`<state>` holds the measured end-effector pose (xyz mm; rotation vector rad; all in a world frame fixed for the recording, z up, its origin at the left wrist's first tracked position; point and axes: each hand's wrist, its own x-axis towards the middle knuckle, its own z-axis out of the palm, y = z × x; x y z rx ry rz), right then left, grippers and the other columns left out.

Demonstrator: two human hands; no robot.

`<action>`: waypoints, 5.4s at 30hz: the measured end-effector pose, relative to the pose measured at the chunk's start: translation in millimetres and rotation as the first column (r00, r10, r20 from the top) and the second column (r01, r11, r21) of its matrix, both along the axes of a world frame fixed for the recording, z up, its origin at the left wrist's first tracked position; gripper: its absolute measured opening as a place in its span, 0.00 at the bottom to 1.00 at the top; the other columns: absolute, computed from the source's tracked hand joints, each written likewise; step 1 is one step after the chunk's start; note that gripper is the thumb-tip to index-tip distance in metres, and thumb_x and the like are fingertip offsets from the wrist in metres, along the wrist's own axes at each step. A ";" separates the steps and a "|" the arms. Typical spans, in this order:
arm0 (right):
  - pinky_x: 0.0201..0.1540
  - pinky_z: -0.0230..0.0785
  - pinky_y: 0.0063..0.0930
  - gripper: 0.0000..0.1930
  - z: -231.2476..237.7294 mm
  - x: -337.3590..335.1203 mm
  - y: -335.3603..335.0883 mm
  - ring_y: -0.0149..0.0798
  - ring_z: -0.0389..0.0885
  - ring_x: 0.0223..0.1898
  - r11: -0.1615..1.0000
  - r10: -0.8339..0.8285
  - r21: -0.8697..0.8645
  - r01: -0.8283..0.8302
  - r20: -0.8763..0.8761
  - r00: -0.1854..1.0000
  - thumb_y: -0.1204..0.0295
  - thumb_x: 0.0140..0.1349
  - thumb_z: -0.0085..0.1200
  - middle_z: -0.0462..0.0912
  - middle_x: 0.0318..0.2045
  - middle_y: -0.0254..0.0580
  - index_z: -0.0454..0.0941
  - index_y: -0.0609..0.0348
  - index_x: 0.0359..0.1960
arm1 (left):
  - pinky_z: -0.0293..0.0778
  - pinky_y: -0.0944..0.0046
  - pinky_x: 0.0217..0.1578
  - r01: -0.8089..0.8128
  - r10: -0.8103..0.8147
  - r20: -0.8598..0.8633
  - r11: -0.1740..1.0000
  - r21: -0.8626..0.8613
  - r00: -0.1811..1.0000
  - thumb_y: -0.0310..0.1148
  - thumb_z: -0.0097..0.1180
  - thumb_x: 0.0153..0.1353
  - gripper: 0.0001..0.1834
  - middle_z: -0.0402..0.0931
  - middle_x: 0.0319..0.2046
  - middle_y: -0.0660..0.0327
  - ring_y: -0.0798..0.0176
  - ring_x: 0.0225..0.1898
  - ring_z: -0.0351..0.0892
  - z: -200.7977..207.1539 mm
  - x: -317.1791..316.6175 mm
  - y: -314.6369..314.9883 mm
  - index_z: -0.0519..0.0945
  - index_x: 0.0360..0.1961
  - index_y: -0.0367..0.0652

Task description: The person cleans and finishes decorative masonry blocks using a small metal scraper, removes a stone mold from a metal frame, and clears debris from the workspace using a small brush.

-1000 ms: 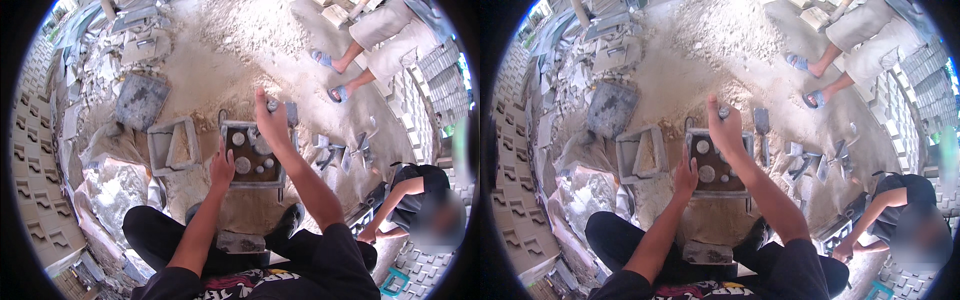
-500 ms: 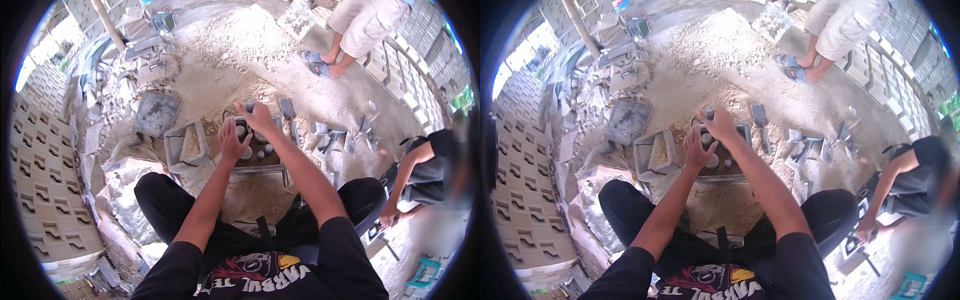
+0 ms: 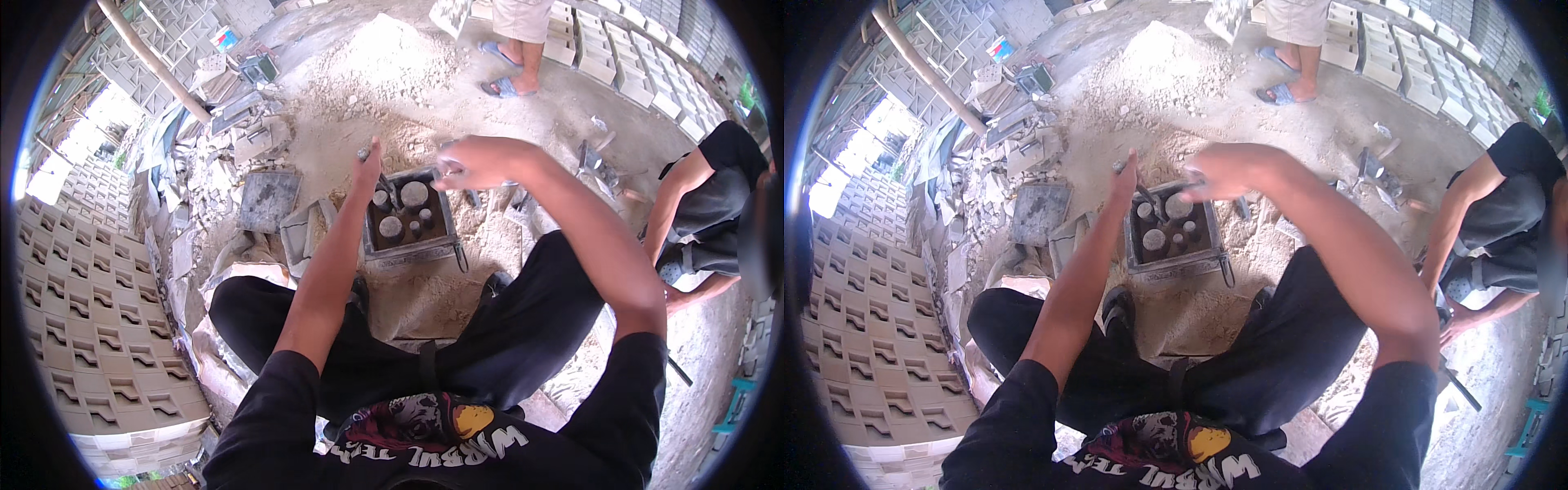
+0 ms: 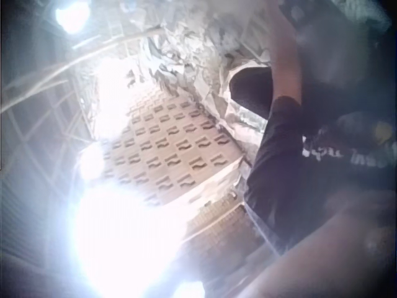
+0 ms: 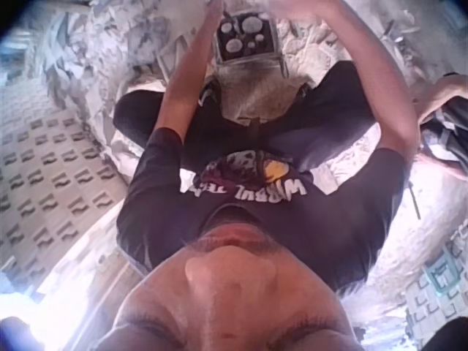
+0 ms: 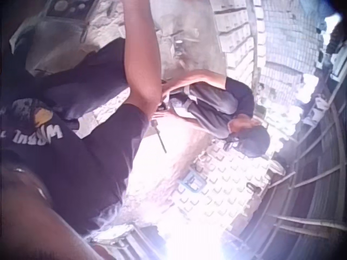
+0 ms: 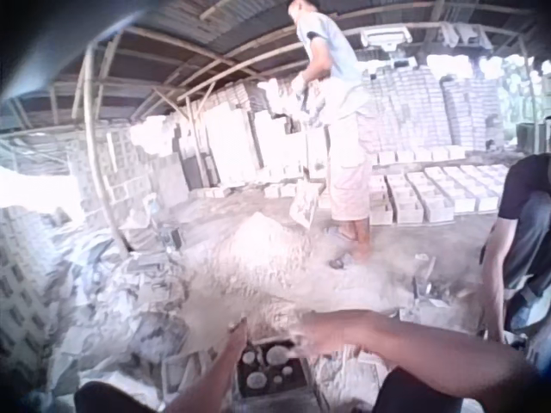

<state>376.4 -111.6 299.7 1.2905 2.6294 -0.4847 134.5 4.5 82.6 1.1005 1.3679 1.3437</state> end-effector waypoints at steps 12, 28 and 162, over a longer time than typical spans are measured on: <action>0.39 0.70 0.35 0.27 -15.3 83.6 16.8 0.45 0.81 0.35 0.938 -0.343 -0.112 0.329 -0.144 0.928 0.45 0.60 0.51 0.82 0.32 0.49 0.77 0.62 0.38 | 0.55 0.67 0.16 0.064 -0.086 0.141 0.986 0.153 0.986 0.37 0.56 0.64 0.19 0.60 0.13 0.73 0.77 0.15 0.58 -33.1 -16.5 -8.9 0.67 0.17 0.47; 0.47 0.71 0.35 0.28 -7.1 27.7 26.1 0.45 0.80 0.43 0.969 -0.217 -0.158 0.191 -0.164 0.962 0.43 0.62 0.48 0.82 0.39 0.49 0.77 0.59 0.44 | 0.58 0.65 0.20 -0.185 0.191 -0.026 0.970 0.158 0.981 0.41 0.54 0.64 0.21 0.62 0.14 0.71 0.74 0.19 0.59 -66.9 -53.0 -1.5 0.68 0.18 0.41; 0.33 0.74 0.37 0.25 635.3 -194.0 -0.8 0.48 0.83 0.33 0.906 -0.274 0.104 0.410 -0.594 0.756 0.66 0.42 0.67 0.82 0.32 0.48 0.70 0.56 0.42 | 0.46 0.72 0.12 -0.192 -0.060 0.924 0.971 0.141 0.378 0.60 0.44 0.64 0.26 0.50 0.14 0.74 0.76 0.12 0.46 851.1 -139.8 -22.8 0.62 0.22 0.52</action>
